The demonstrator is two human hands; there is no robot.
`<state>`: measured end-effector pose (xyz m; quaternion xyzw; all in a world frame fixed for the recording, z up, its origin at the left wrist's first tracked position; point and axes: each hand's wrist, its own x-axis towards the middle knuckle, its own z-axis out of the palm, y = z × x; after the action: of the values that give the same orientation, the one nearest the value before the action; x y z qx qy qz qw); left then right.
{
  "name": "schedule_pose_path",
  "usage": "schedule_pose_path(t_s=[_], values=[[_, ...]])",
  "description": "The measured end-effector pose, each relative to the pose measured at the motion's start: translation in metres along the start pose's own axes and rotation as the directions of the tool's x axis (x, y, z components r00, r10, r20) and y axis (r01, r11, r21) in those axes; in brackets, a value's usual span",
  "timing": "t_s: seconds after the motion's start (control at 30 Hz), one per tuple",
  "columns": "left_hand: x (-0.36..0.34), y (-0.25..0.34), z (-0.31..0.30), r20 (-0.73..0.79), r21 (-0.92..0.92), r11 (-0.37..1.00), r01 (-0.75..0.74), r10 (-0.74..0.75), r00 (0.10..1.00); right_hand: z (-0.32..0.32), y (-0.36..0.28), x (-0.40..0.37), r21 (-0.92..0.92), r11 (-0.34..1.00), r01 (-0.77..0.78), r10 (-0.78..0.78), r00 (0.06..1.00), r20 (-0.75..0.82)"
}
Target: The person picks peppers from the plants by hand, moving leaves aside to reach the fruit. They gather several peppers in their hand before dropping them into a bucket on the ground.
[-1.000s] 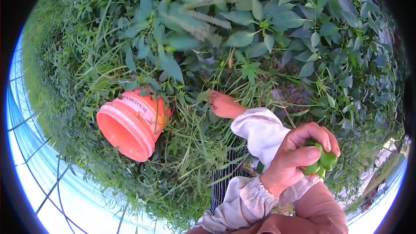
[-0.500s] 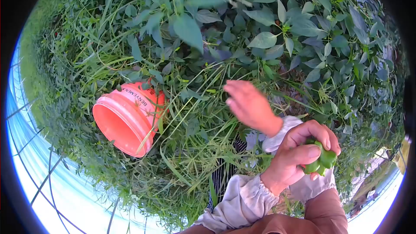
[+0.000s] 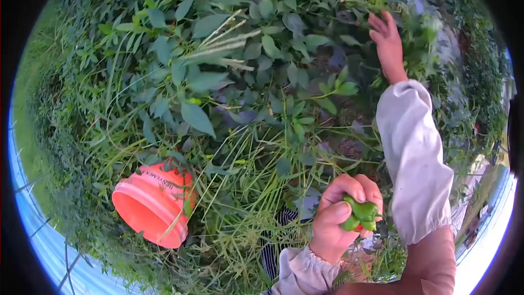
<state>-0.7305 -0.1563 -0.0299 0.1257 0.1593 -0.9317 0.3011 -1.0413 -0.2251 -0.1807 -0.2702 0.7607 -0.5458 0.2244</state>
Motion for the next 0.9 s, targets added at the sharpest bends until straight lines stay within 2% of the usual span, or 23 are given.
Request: schedule_pose_path(t_s=[0.03, 0.07, 0.13, 0.17, 0.33, 0.4, 0.47, 0.53, 0.57, 0.63, 0.67, 0.73, 0.77, 0.8, 0.83, 0.87, 0.9], values=[[0.001, 0.0, 0.0, -0.006, 0.007, 1.0, -0.021, 0.021, 1.0, -0.006, -0.001, -0.003, 0.162, 0.982, -0.098, 0.098, 0.995, 0.005], [0.001, 0.0, -0.001, -0.017, 0.014, 0.999, -0.045, 0.045, 0.999, -0.01, -0.002, -0.003, 0.155, 0.983, -0.094, 0.095, 0.995, 0.001], [0.0, 0.0, -0.003, -0.021, 0.003, 0.999, -0.033, 0.033, 0.999, -0.013, -0.008, -0.002, 0.404, 0.899, -0.171, 0.161, 0.985, 0.06], [0.0, 0.0, -0.004, -0.024, 0.001, 1.0, -0.025, 0.025, 0.999, -0.013, -0.015, 0.0, 0.465, 0.868, -0.175, 0.155, 0.984, 0.081], [0.002, 0.0, -0.005, -0.007, -0.008, 1.0, -0.002, 0.001, 1.0, -0.014, -0.041, 0.01, 0.552, 0.791, -0.266, 0.215, 0.964, 0.156], [0.002, 0.001, -0.004, -0.03, 0.008, 1.0, -0.004, 0.004, 1.0, -0.021, -0.044, 0.011, 0.497, 0.75, -0.436, 0.291, 0.893, 0.344], [0.003, 0.002, 0.001, -0.066, 0.017, 1.0, -0.01, 0.011, 0.998, -0.024, -0.042, 0.009, 0.464, 0.779, -0.422, 0.284, 0.897, 0.339], [0.002, 0.005, 0.002, -0.109, 0.022, 1.0, -0.011, 0.014, 0.994, -0.031, -0.035, 0.008, 0.363, 0.82, -0.443, 0.228, 0.833, 0.504], [0.003, 0.005, -0.001, -0.062, 0.03, 0.999, -0.017, 0.019, 0.998, -0.034, -0.031, 0.01, 0.356, 0.822, -0.445, 0.235, 0.834, 0.5], [0.005, 0.008, -0.005, -0.013, 0.019, 1.0, -0.016, 0.017, 1.0, -0.042, -0.028, 0.01, 0.61, 0.59, -0.53, 0.138, 0.81, 0.57], [0.005, 0.008, -0.006, -0.017, 0.011, 1.0, -0.009, 0.009, 1.0, -0.047, -0.03, 0.008, 0.606, 0.593, -0.53, 0.148, 0.812, 0.565], [0.005, 0.009, -0.007, -0.044, -0.048, 0.999, -0.015, 0.013, 0.999, -0.053, -0.04, 0.004, 0.554, 0.704, -0.444, 0.031, 0.8, 0.6], [0.005, 0.01, -0.007, -0.052, -0.043, 0.999, -0.015, 0.013, 0.999, -0.053, -0.046, -0.002, 0.402, 0.831, -0.386, 0.112, 0.823, 0.557], [0.005, 0.009, -0.006, -0.053, -0.05, 0.999, -0.015, 0.013, 0.999, -0.054, -0.053, -0.01, 0.395, 0.833, -0.387, 0.117, 0.821, 0.558], [0.006, 0.009, -0.006, -0.071, -0.041, 0.999, -0.011, 0.008, 0.997, -0.05, -0.065, -0.018, 0.072, 0.96, -0.271, 0.176, 0.784, 0.595], [0.006, 0.009, -0.006, -0.087, -0.03, 1.0, -0.008, 0.006, 0.996, -0.047, -0.073, -0.023, -0.254, 0.961, -0.108, 0.246, 0.754, 0.609], [0.005, 0.008, -0.006, -0.088, -0.032, 0.999, -0.011, 0.008, 0.996, -0.046, -0.077, -0.025, -0.455, 0.844, 0.286, 0.145, 0.693, 0.706]])
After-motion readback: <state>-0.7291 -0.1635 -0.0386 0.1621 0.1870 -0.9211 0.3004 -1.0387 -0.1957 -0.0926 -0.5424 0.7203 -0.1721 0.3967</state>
